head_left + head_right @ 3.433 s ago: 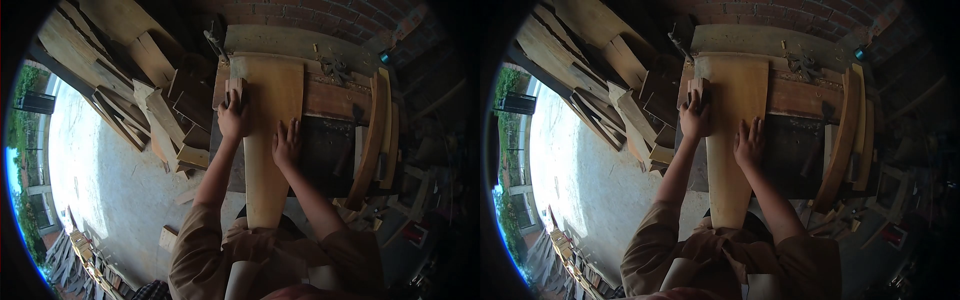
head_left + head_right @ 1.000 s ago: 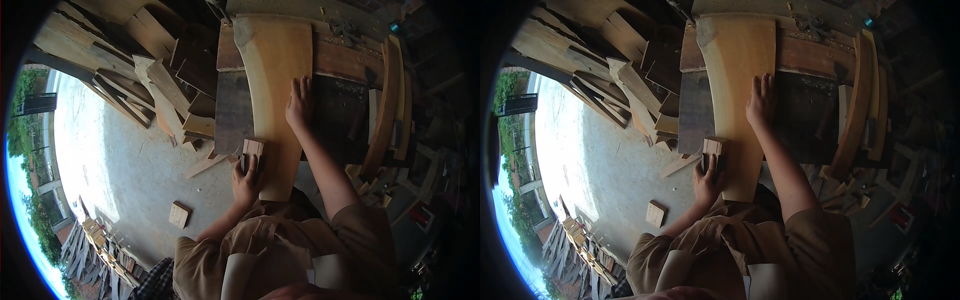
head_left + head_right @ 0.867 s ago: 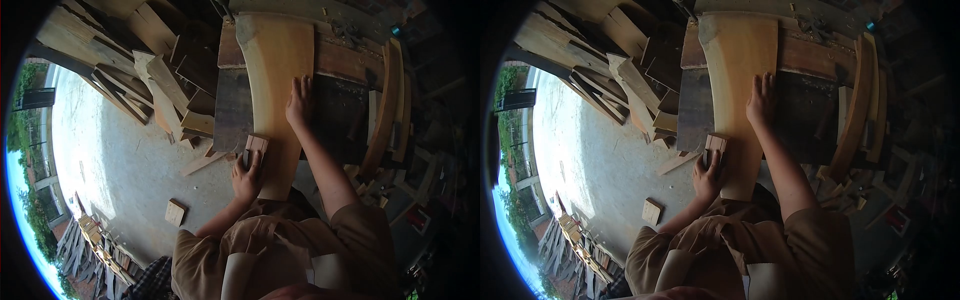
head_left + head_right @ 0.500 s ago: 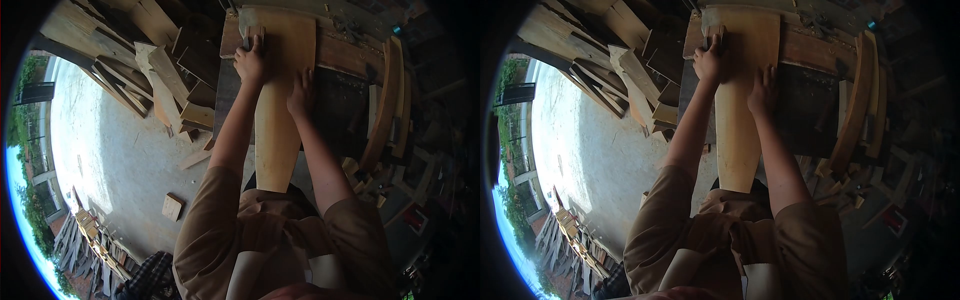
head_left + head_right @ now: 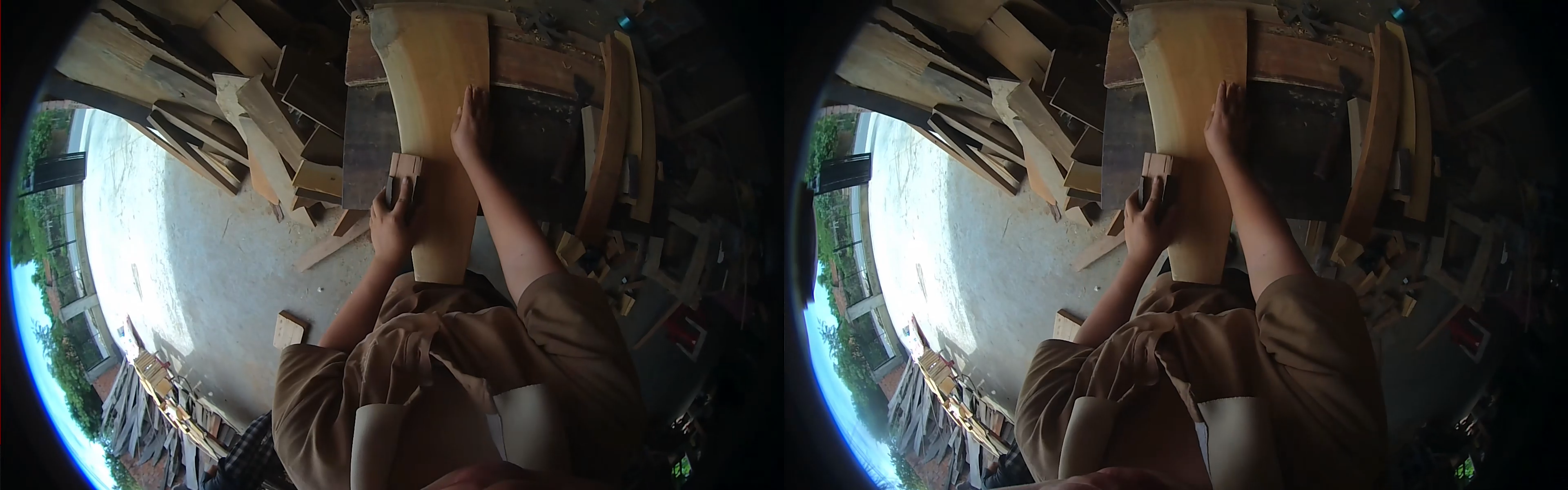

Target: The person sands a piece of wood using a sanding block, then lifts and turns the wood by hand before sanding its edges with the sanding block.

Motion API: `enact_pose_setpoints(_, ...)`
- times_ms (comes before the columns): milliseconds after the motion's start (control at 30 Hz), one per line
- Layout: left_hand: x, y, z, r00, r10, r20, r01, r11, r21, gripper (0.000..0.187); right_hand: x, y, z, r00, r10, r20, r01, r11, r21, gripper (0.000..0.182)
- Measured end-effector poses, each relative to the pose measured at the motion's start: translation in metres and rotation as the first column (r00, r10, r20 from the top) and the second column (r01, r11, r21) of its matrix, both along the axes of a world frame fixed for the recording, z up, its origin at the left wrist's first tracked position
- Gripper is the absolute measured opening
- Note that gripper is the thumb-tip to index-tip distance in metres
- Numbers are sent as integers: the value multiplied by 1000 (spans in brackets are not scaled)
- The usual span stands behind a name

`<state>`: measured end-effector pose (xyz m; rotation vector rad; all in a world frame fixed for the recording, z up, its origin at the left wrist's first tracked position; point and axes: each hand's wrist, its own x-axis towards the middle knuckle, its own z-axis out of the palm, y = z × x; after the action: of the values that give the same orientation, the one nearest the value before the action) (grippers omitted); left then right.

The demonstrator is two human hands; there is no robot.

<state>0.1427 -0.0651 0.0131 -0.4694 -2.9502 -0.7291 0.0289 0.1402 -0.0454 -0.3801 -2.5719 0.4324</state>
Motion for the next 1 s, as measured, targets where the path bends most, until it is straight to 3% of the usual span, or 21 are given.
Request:
enact_pose_setpoints(67,2,-2,5,999,4,50,-6,999,49,62,6,2,-1,997,12,-83,-13,1000,-10,53)
enact_pose_setpoints(133,-2,-1,12,986,15,165,-24,998,53,64,14,2,10,977,25,-210,-87,952,-292,57)
enact_pose_setpoints(167,-4,-3,13,981,14,192,-23,999,46,67,22,1,13,977,14,-215,-76,955,-286,57)
enact_pose_setpoints(200,-7,-5,18,982,-3,187,-7,999,52,67,35,-2,24,974,38,-222,-126,908,-399,59)
enact_pose_setpoints(233,-11,-6,24,951,29,309,-58,995,85,69,49,-4,31,970,63,-234,-176,847,-502,62)
enact_pose_setpoints(267,-15,-7,28,902,55,428,-112,987,111,71,65,-6,37,970,52,-239,-167,854,-493,62)
enact_pose_setpoints(333,-18,-5,24,917,32,399,-112,977,180,79,101,-12,48,971,135,-198,-240,578,-780,66)
enact_pose_setpoints(400,-23,0,16,961,-15,276,-113,889,443,84,136,-17,55,978,171,-118,-167,311,-936,64)
enact_pose_setpoints(467,-21,14,24,972,-47,232,-66,886,458,85,168,-23,60,974,189,-125,-169,238,-957,61)
enact_pose_setpoints(533,-17,30,30,961,-100,259,-66,824,563,84,191,-24,66,970,242,0,-58,231,-971,58)
enact_pose_setpoints(633,-22,61,33,929,-165,331,-63,812,580,81,212,-29,49,978,189,-88,-148,330,-932,56)
enact_pose_setpoints(733,-33,102,32,903,-241,357,-47,768,638,79,225,-20,52,986,154,-68,-127,413,-902,54)
enact_pose_setpoints(800,-41,131,32,909,-228,350,6,845,535,80,231,-11,54,990,125,-71,-123,476,-871,53)
enact_pose_setpoints(900,-45,172,26,922,-256,289,96,877,471,77,240,-1,65,998,6,-57,-55,398,-916,53)
enact_pose_setpoints(1000,-39,202,25,920,-279,276,164,912,375,80,251,5,59,998,1,-57,-52,426,-903,52)
